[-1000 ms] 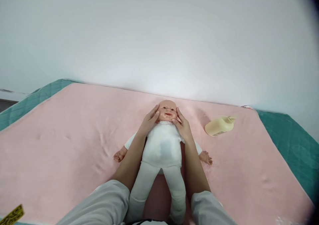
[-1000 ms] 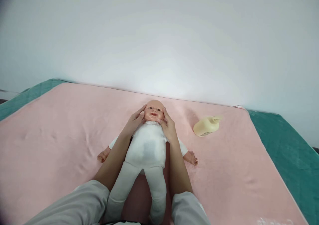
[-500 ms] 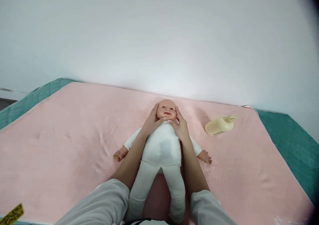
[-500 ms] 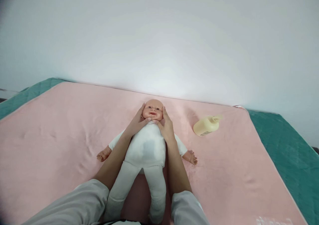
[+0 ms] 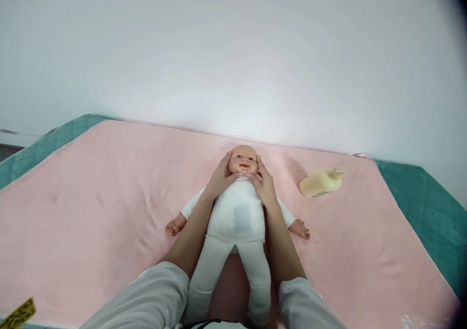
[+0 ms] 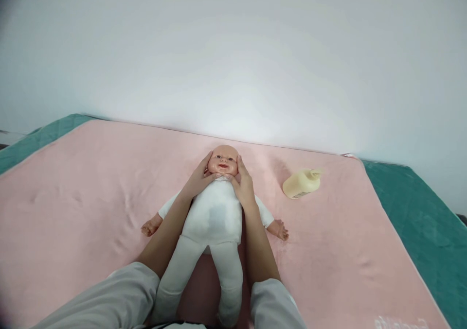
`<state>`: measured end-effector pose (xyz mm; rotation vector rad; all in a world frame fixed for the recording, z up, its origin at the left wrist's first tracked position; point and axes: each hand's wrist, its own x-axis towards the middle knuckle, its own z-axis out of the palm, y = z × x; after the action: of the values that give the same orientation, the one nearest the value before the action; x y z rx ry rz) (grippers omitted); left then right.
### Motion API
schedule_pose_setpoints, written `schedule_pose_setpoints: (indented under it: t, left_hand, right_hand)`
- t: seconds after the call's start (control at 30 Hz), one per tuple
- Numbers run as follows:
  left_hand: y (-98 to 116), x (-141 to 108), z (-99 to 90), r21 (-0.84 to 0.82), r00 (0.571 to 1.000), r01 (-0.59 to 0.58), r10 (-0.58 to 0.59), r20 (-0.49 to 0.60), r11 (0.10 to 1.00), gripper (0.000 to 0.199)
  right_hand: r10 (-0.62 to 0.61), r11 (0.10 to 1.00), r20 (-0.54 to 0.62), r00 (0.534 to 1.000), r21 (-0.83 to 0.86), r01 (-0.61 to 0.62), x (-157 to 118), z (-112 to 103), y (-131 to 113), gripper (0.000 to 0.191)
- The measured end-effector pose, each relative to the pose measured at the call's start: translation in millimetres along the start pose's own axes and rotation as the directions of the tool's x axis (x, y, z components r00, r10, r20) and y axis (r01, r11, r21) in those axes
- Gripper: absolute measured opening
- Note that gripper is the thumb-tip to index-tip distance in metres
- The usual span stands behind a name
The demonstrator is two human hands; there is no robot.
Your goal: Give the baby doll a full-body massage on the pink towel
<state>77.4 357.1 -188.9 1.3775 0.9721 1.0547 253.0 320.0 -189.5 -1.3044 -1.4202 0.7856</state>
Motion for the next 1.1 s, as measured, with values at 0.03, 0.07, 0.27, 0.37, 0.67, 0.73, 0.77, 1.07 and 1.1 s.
schedule_pose_setpoints:
  t: [0.03, 0.07, 0.27, 0.37, 0.67, 0.73, 0.77, 1.07, 1.1]
  left_hand:
    - [0.7, 0.0, -0.5, -0.002, 1.000, 0.006, -0.006, 0.001, 1.000, 0.097]
    - [1.3, -0.1, -1.0, -0.003, 1.000, 0.013, -0.013, 0.000, 1.000, 0.097]
    - [2.0, -1.6, -5.9, 0.019, 0.999, 0.032, -0.032, 0.018, 0.999, 0.089]
    - [-0.4, -1.1, -8.6, 0.030, 0.999, 0.028, -0.029, 0.033, 0.999, 0.088]
    - [0.1, -0.9, -9.2, 0.030, 0.999, 0.016, -0.018, 0.042, 0.999, 0.086]
    - [2.0, -1.6, -8.4, 0.008, 0.999, 0.030, -0.030, 0.042, 1.000, 0.088]
    - [2.8, -1.9, -7.9, -0.003, 0.998, 0.041, -0.041, 0.040, 0.999, 0.089]
    - [0.1, -0.4, 1.8, -0.029, 1.000, 0.021, -0.021, -0.013, 0.999, 0.104]
    - [0.1, -0.3, 2.4, -0.019, 1.000, 0.017, -0.017, -0.018, 1.000, 0.105]
  right_hand:
    - [0.002, 1.000, 0.004, 1.000, 0.011, -0.002, 0.0, -0.4, -0.2, 0.080]
    - [0.005, 1.000, 0.008, 1.000, 0.022, -0.005, 0.0, -0.8, -0.7, 0.079]
    - [0.036, 0.996, 0.041, 0.998, 0.075, -0.039, -1.3, -3.6, -7.6, 0.078]
    - [0.047, 0.995, 0.056, 0.997, 0.091, -0.052, -1.9, -5.7, -10.1, 0.078]
    - [0.102, 0.969, 0.110, 0.989, 0.216, -0.124, -1.4, -10.0, -4.7, 0.078]
    - [0.105, 0.966, 0.102, 0.989, 0.227, -0.126, -1.7, -9.9, -7.0, 0.079]
    - [0.107, 0.964, 0.101, 0.989, 0.233, -0.128, -1.9, -9.7, -8.4, 0.080]
    - [0.062, 0.989, 0.046, 0.997, 0.128, -0.068, -1.0, -3.2, -0.9, 0.086]
    - [0.048, 0.993, 0.040, 0.998, 0.104, -0.052, -0.8, -2.3, 0.5, 0.086]
